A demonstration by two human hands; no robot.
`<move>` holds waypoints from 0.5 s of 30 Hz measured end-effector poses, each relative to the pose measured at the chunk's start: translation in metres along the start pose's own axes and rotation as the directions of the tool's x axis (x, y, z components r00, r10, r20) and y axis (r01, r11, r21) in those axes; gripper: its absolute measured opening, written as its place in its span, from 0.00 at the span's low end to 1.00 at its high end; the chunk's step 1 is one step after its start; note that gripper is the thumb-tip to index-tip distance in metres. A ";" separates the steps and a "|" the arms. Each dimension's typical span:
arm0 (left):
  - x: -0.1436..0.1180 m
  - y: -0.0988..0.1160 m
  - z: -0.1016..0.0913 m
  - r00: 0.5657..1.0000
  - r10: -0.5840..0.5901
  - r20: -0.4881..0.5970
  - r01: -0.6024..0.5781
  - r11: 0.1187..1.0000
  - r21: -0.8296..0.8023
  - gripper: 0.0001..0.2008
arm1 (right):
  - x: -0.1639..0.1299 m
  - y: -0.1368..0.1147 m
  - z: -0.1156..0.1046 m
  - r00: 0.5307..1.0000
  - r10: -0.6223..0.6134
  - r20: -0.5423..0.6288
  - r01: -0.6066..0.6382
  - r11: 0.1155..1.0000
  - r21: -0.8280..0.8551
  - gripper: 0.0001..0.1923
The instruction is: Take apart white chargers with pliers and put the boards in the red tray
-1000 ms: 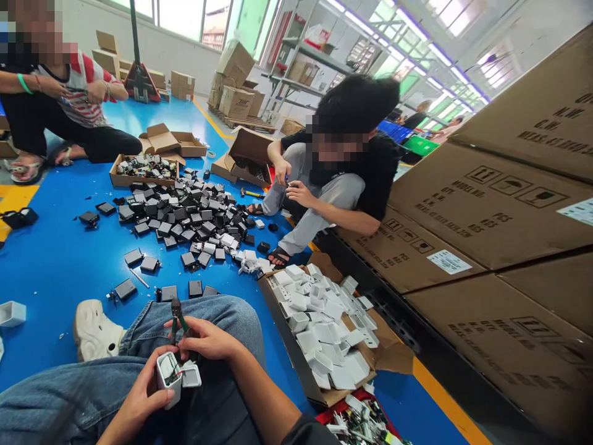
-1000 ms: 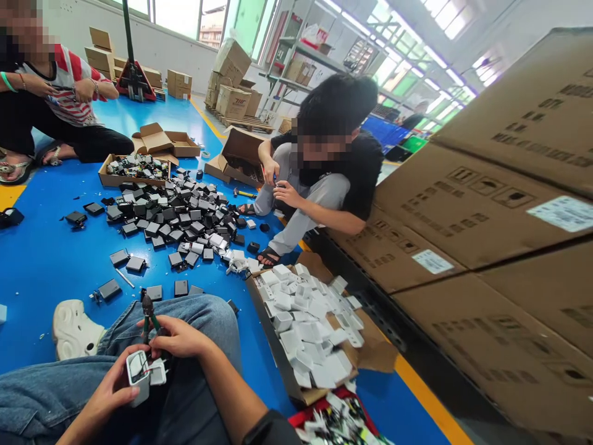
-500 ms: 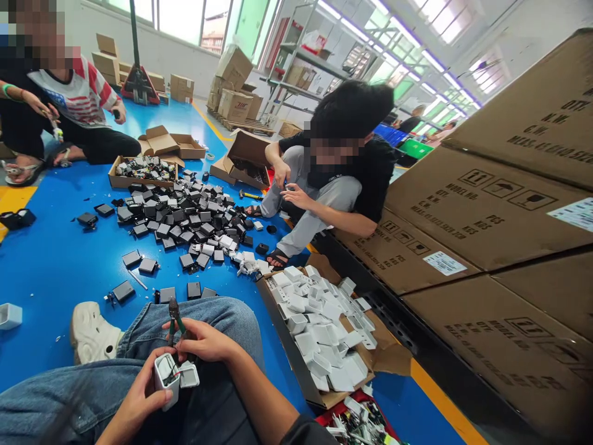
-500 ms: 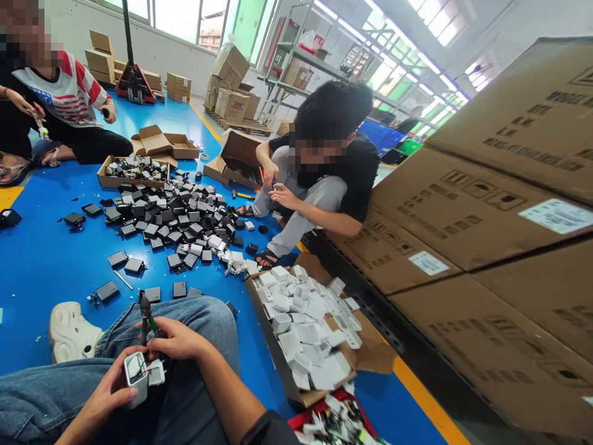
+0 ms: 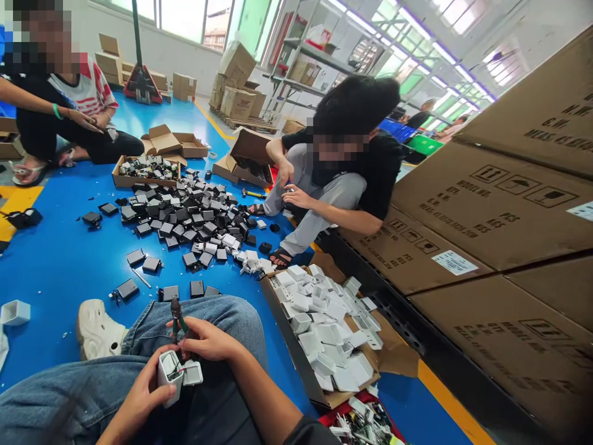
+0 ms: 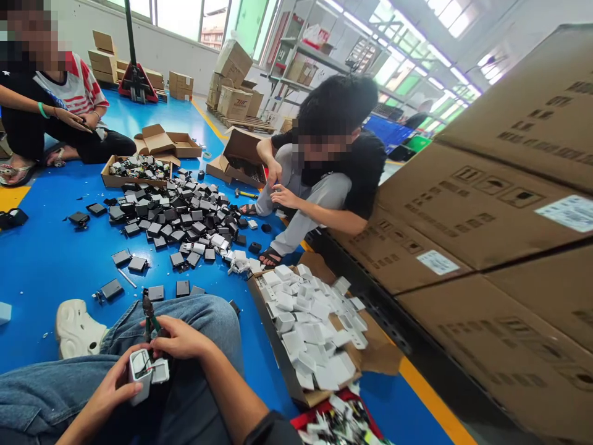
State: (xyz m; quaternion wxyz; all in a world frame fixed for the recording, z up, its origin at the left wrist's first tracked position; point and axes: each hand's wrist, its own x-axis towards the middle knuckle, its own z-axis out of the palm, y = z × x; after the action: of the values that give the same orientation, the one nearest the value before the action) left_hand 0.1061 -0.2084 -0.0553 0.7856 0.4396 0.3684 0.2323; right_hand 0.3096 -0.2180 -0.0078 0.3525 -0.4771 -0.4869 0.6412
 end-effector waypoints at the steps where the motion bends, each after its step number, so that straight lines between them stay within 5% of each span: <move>1: 0.000 0.000 0.000 1.000 -0.005 0.000 0.005 1.000 0.000 0.32 | 0.000 0.000 0.000 1.000 -0.006 -0.002 0.006 1.000 -0.006 0.27; 15: -0.001 0.001 0.002 0.999 -0.024 -0.028 0.023 1.000 -0.021 0.33 | -0.002 -0.006 0.002 0.999 -0.037 -0.022 0.034 0.993 -0.116 0.27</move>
State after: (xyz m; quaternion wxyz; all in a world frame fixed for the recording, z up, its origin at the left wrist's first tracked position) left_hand 0.1067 -0.2097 -0.0538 0.7875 0.4239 0.3821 0.2328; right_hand 0.3084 -0.2181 -0.0011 0.3415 -0.4956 -0.5273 0.5997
